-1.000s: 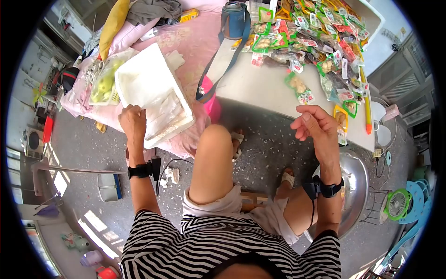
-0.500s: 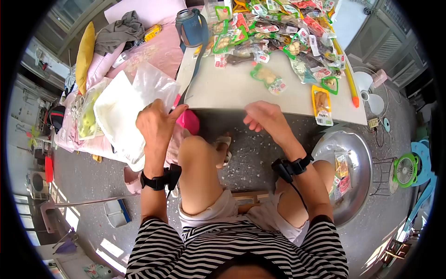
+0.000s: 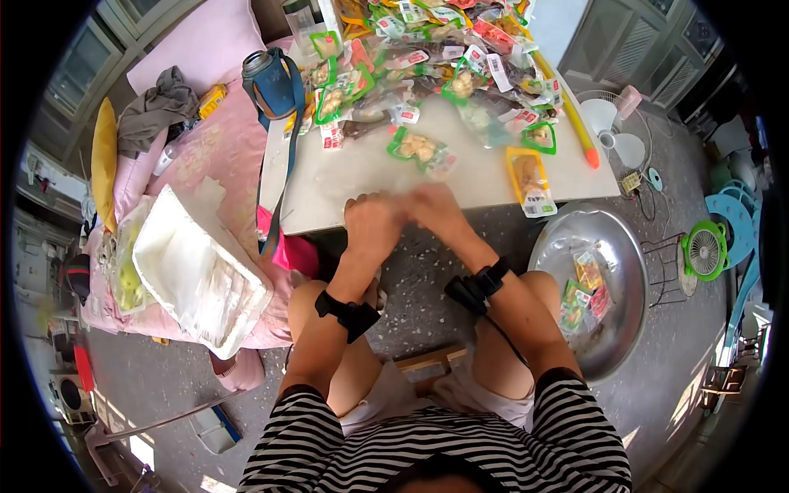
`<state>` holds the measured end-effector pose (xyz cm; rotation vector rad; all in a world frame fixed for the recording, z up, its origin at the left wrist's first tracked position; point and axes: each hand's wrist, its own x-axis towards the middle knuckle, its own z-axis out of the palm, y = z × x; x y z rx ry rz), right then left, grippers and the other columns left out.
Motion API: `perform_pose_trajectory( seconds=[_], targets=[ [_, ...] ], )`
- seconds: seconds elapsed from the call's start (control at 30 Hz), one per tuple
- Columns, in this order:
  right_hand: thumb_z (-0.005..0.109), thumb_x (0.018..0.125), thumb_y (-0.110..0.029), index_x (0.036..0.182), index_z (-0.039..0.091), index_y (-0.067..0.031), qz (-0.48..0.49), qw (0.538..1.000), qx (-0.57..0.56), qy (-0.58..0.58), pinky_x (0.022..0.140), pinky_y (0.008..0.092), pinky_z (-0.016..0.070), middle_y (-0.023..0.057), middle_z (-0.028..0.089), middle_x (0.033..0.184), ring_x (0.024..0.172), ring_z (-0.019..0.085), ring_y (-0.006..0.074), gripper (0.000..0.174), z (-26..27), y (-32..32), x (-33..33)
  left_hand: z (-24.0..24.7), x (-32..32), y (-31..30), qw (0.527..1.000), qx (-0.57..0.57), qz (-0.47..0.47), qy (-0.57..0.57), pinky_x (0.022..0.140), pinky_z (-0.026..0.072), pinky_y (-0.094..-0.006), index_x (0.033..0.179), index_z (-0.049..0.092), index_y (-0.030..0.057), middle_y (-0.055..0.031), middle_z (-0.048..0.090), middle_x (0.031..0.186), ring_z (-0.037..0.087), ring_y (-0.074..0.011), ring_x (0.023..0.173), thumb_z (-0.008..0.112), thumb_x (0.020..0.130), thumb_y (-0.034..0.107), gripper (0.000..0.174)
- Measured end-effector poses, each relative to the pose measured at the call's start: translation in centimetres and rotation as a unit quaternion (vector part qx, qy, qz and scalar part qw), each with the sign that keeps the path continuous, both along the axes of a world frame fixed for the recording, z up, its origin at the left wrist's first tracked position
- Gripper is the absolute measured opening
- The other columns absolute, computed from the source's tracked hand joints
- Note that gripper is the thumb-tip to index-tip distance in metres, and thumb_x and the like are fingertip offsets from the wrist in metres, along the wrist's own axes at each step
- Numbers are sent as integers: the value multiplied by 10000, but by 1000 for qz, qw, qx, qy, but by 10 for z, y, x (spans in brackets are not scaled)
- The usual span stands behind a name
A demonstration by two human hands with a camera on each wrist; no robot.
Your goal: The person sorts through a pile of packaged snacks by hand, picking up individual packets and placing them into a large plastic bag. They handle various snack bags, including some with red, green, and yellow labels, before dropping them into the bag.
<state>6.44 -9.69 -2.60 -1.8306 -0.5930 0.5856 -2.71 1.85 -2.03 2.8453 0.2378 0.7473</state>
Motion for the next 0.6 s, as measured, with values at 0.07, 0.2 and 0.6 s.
perform_pose_trajectory(
  seconds=[0.07,0.2,0.6],
  targets=[
    [610,810,-195,708,643,24,-8,997,55,57,484,264,467,82,640,646,534,586,150,244,-7,2,2,4,-5,-2,998,-21,-45,-29,613,457,-448,673,541,17,-178,623,709,595,-358,628,704,712,199,248],
    [588,791,-135,706,624,28,-14,984,126,126,482,264,460,80,625,643,524,568,140,187,-2,-1,3,11,-19,-7,978,-190,-79,-28,585,457,-389,768,579,-18,-164,621,733,575,-290,593,655,785,122,161],
    [566,830,-180,764,644,-5,3,987,123,105,456,234,385,41,619,683,553,518,91,203,17,-3,9,-12,-21,11,906,-417,-8,-73,521,390,-237,805,606,-29,-1,543,617,438,-59,562,583,896,79,144]
  ],
)
